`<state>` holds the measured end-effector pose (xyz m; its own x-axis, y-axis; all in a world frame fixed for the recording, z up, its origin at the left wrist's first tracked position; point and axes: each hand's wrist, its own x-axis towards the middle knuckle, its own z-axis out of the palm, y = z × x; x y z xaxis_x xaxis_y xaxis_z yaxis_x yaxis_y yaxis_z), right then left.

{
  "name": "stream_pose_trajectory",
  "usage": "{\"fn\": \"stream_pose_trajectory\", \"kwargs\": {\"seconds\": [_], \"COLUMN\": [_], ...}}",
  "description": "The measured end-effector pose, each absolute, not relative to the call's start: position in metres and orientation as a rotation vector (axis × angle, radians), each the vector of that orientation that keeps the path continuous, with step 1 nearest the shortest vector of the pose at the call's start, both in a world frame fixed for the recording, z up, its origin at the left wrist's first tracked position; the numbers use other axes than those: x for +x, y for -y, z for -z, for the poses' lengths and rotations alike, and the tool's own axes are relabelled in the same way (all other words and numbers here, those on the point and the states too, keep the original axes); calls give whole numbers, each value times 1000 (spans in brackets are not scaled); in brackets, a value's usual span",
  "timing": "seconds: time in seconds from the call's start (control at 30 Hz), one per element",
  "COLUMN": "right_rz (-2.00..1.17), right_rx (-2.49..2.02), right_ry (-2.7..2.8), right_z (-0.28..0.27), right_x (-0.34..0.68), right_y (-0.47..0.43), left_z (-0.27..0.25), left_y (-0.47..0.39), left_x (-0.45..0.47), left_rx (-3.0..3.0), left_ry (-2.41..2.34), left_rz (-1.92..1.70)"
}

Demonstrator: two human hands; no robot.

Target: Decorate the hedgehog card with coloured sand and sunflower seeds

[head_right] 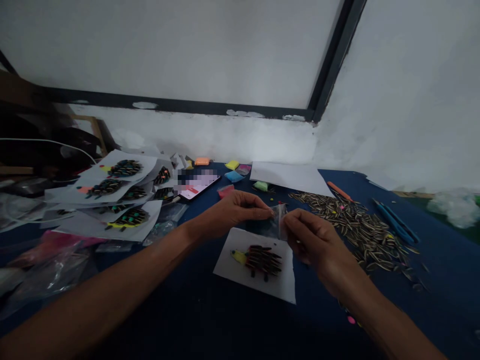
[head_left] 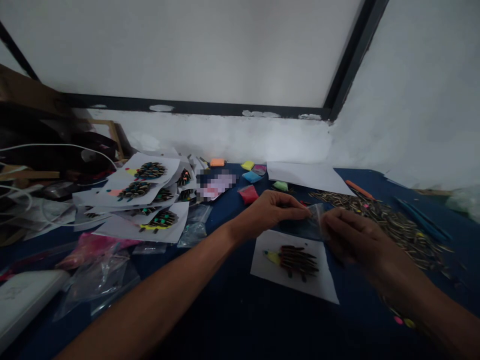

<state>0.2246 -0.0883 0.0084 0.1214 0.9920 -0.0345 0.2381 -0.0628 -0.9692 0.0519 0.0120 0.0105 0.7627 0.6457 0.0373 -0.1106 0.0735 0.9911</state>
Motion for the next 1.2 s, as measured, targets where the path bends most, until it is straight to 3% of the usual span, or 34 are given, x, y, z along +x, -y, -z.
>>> {"fn": "stream_pose_trajectory", "kwargs": {"seconds": [1.2], "right_rz": [-972], "right_rx": [-1616], "right_ry": [1331], "right_z": [-8], "right_x": [224], "right_y": [86], "left_z": [5], "left_y": [-17], "left_x": [61], "left_rx": [1735], "left_ry": [-477], "left_rz": [-659]}}
